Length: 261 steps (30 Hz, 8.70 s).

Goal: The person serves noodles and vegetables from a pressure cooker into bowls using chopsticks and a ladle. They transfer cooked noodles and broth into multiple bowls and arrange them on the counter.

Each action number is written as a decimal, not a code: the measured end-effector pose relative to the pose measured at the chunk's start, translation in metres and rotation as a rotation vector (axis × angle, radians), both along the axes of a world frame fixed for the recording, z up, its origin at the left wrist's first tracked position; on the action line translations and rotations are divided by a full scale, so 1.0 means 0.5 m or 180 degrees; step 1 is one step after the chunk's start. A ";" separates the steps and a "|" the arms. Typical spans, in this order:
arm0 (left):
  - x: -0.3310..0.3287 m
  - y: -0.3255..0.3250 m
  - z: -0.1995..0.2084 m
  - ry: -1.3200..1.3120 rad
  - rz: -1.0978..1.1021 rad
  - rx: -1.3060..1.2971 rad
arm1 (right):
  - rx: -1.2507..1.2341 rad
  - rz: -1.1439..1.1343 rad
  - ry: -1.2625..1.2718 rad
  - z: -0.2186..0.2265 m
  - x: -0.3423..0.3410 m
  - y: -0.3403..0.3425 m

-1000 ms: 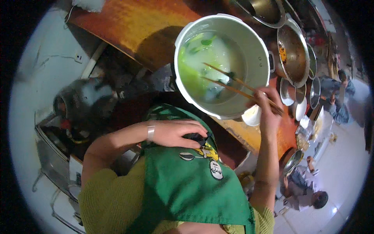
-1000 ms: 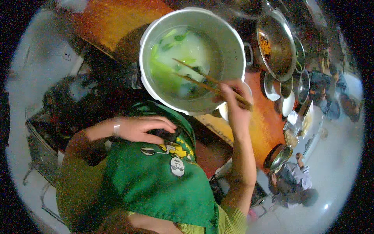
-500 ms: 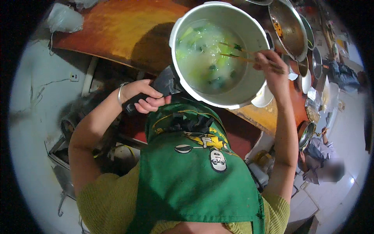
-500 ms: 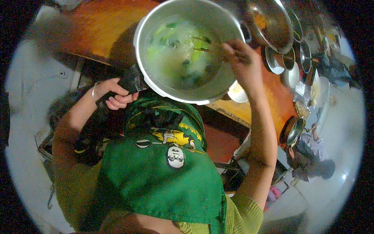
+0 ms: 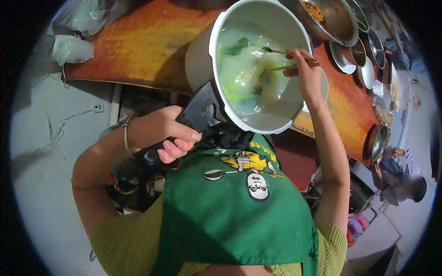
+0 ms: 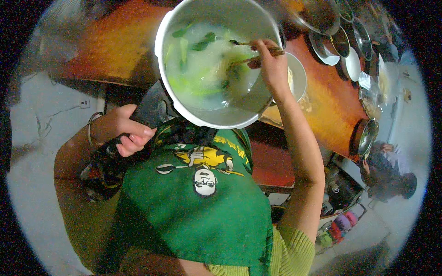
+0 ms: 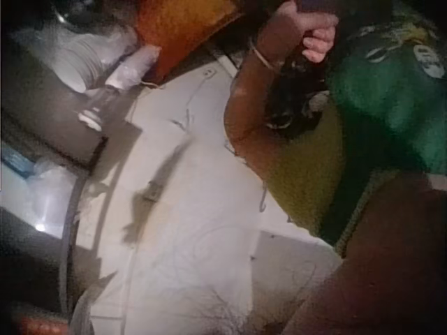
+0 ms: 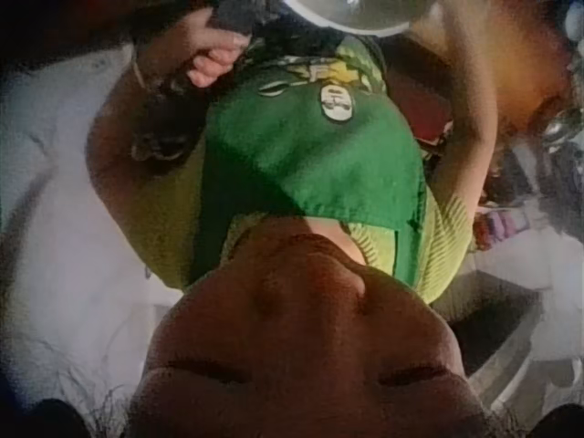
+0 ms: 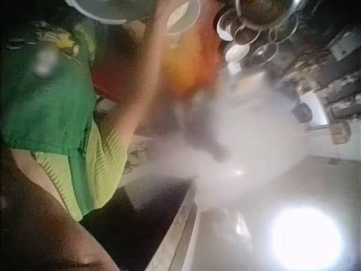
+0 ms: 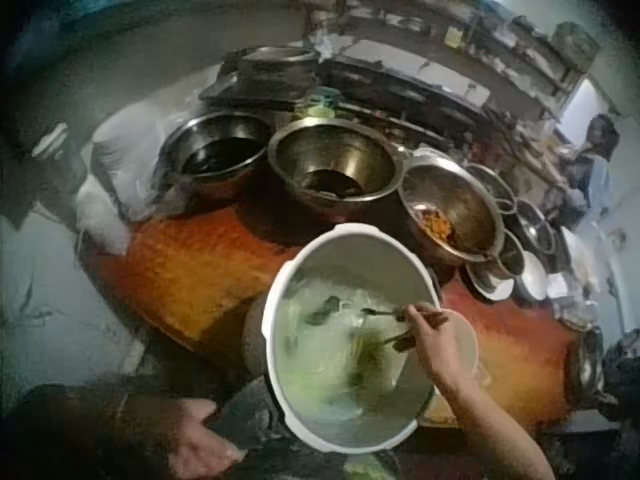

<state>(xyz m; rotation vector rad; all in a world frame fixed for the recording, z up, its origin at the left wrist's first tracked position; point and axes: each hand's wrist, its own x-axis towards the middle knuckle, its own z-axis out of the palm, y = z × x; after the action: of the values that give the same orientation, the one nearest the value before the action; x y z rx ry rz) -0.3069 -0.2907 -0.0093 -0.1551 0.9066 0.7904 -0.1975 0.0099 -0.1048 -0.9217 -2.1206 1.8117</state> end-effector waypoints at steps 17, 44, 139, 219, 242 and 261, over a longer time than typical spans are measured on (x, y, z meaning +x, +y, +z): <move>0.076 0.073 0.039 0.0532 -0.0164 -0.0245 | -0.2304 -0.1019 0.0457 -0.076 0.023 0.011; 0.109 0.092 0.070 0.0635 0.0157 -0.0496 | -0.3849 -0.1605 0.1332 0.064 0.161 0.117; 0.077 0.064 0.056 0.0706 0.0188 -0.0611 | -0.0444 -0.0352 0.1336 0.066 0.249 0.023; 0.403 0.511 -0.370 0.6591 0.1444 0.2846 | 0.3214 0.0902 0.1220 -0.032 0.453 0.131; 0.361 0.480 -0.454 0.7054 0.1008 0.1631 | 0.0586 -0.0701 0.0537 -0.074 0.479 0.264; 0.318 -0.143 -0.477 0.4846 0.0196 -0.0214 | 0.0970 -0.0959 0.0518 -0.017 0.403 0.207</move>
<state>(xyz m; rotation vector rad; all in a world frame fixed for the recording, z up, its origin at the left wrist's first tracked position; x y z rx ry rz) -0.1480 -0.3623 -0.2476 0.4446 2.3606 0.8781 0.0038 0.1136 -0.1135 -0.9214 -1.9609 1.3271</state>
